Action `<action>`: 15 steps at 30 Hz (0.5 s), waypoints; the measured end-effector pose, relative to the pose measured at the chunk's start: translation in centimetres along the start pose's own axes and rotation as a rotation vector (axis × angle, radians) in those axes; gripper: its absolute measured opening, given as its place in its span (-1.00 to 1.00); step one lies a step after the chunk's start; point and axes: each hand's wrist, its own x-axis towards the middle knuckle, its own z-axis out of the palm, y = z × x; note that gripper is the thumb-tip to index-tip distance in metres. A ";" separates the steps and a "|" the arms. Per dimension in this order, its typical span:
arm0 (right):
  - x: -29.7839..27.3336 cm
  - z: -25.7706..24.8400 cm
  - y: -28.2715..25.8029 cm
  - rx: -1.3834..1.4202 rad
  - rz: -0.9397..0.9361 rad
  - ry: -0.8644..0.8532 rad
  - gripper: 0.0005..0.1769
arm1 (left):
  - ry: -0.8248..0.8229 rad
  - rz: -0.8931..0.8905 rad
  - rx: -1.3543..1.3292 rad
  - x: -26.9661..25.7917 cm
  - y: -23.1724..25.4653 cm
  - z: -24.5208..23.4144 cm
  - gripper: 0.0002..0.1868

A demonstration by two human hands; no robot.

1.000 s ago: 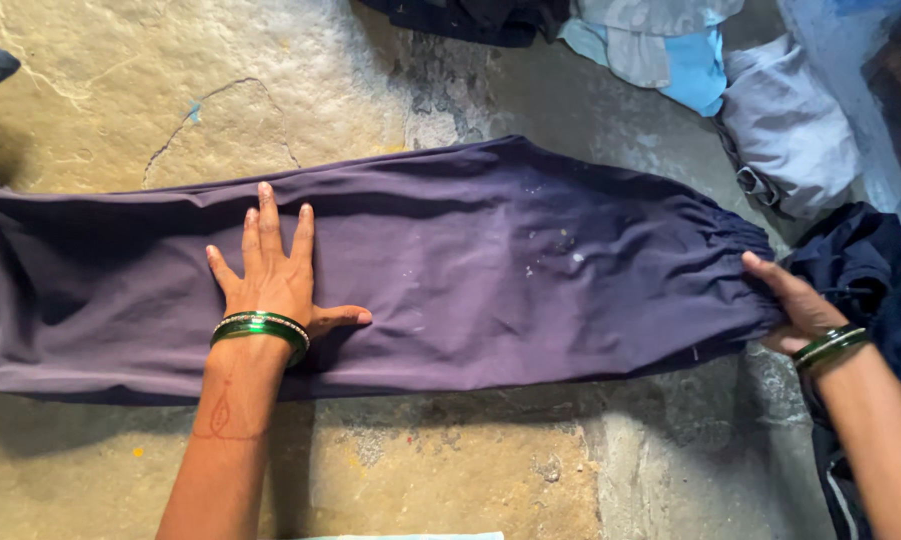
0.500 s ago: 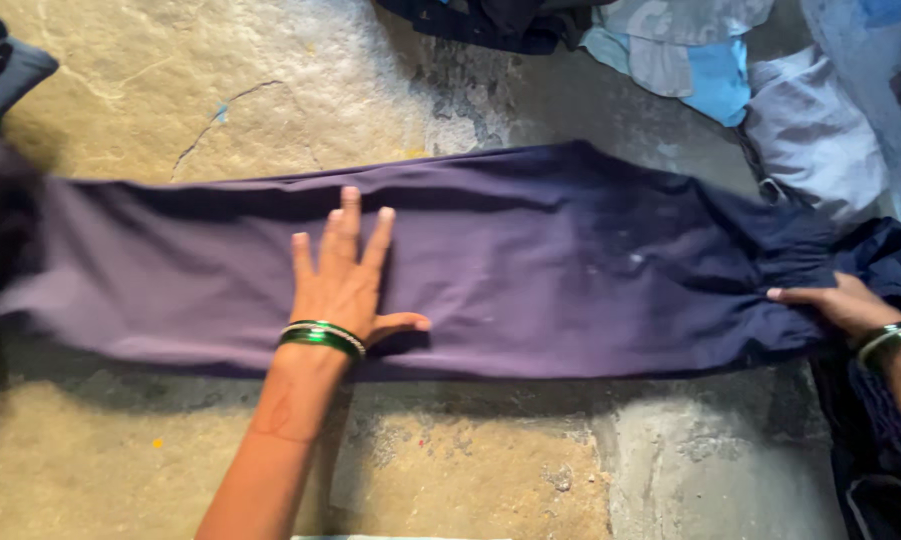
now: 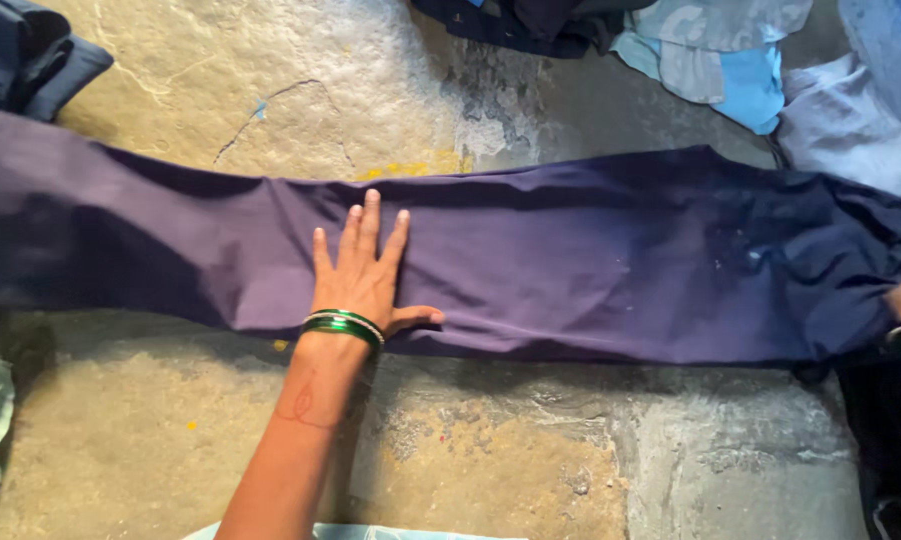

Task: The person folds a pair of purple shorts by hand on the floor, smoothing and aligning the fabric, then places the folded item into a stack. The person then picks up a purple shirt, lays it flat, and begins folding it.

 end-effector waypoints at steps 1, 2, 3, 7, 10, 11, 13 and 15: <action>-1.1 -1.0 -2.1 -0.036 -0.089 0.094 -0.20 | -0.028 -0.003 0.003 0.0 0.2 0.3 0.51; -2.7 -1.8 -4.5 -0.021 -0.239 0.214 -0.19 | -0.055 -0.001 0.007 0.1 0.3 0.5 0.51; -4.5 -2.5 -6.9 0.010 -0.396 0.301 -0.19 | -0.029 -0.005 0.007 0.1 0.3 0.8 0.49; -12.9 -4.0 -17.5 0.254 -0.892 0.218 -0.20 | 0.072 -0.088 0.045 -0.1 -1.3 0.6 0.38; -18.2 -4.8 -23.9 0.365 -1.211 0.094 -0.21 | 0.102 -0.292 0.054 -0.5 -4.3 -1.2 0.23; -19.3 -5.1 -25.4 0.369 -1.247 0.057 -0.19 | 0.150 -0.368 0.090 -0.9 -5.6 -2.1 0.18; -21.0 -5.5 -27.5 0.376 -1.318 -0.023 -0.16 | 0.307 -0.477 0.147 -2.0 -8.5 -3.8 0.03; -21.5 -5.8 -28.5 0.405 -1.304 -0.030 -0.17 | 0.448 -0.606 0.070 -2.8 -11.5 -5.4 -0.21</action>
